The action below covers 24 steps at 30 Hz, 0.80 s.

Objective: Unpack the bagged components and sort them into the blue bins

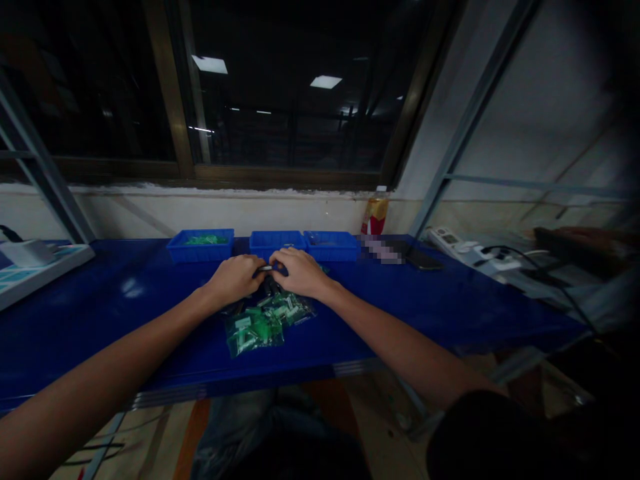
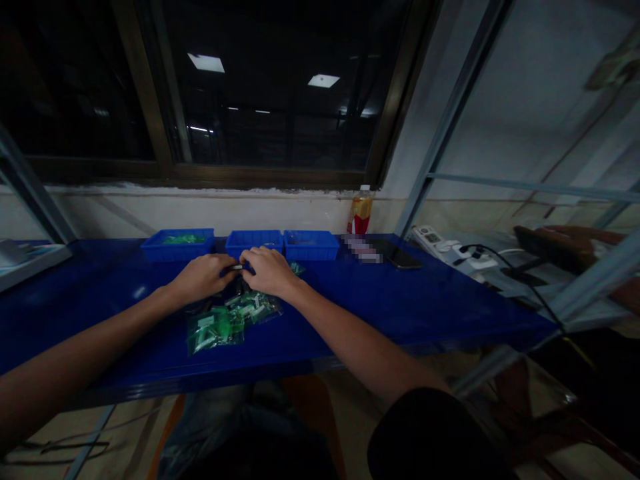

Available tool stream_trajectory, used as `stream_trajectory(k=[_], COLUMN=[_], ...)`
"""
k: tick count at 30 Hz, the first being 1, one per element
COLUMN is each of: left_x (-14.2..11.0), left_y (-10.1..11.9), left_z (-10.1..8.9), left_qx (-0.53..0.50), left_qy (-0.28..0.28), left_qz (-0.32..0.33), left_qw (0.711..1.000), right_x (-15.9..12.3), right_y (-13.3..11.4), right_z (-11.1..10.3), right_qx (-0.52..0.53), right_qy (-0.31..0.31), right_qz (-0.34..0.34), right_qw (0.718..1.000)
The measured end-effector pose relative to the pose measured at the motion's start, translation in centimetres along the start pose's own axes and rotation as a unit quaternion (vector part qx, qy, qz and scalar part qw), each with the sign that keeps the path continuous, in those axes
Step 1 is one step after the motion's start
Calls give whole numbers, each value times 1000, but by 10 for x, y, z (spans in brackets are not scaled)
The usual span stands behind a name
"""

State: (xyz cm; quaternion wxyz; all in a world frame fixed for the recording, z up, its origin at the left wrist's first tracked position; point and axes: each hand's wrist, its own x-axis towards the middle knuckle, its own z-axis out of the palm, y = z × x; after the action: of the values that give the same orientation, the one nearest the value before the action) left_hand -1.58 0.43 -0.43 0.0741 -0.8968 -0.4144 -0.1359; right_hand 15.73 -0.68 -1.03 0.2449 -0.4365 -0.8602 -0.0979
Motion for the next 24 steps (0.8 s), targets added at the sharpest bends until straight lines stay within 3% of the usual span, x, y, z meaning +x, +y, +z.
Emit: stream_trajectory(k=[12, 24], left_x=[-1, 0], left_y=[7, 6], left_z=[-3, -3], left_qx=[39, 38], left_qy=[-60, -56], left_qz=[-16, -4], left_qw=[997, 998], right_x=[1, 2], right_y=[-6, 1], right_z=[-2, 0], right_qx=[-102, -77], right_qy=[-74, -67], right_qz=[-54, -57], right_qw=[991, 993])
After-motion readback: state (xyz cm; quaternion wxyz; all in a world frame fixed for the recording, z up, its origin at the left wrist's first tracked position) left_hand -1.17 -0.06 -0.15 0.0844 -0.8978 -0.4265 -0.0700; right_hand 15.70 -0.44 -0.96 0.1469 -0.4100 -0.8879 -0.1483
